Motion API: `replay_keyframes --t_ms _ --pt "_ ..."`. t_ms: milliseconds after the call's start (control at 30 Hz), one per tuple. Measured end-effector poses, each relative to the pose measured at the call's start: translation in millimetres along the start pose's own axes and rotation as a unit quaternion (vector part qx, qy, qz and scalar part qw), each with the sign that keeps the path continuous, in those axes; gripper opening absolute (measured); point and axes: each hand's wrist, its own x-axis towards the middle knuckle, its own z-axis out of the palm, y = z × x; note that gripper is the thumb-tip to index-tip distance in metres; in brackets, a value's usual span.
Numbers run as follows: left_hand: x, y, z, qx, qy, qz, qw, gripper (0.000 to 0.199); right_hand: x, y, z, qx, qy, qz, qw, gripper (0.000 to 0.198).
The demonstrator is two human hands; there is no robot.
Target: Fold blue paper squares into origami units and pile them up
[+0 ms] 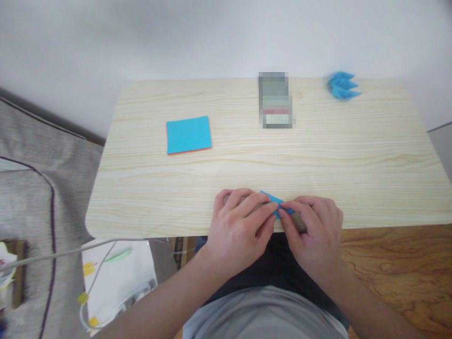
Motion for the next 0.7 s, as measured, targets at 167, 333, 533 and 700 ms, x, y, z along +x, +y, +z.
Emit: replay_keyframes --t_ms 167,333,533,700 --pt "-0.5 0.5 -0.1 0.001 -0.004 0.003 1.0 0.021 -3.9 3.3 -3.1 -0.001 0.006 0.015 1.0 0.015" --pt "-1.0 -0.4 0.1 0.002 -0.008 0.003 1.0 0.021 -4.4 13.3 -8.3 0.009 0.016 0.048 0.999 0.008" --pt "-3.3 -0.8 0.7 0.009 -0.007 0.02 1.0 0.023 -4.3 12.8 -15.2 0.048 0.006 0.032 0.998 0.018" --pt "-6.1 -5.1 -4.2 -0.01 -0.018 0.049 0.999 0.028 -17.6 5.2 -19.0 0.101 -0.04 -0.045 0.993 0.036"
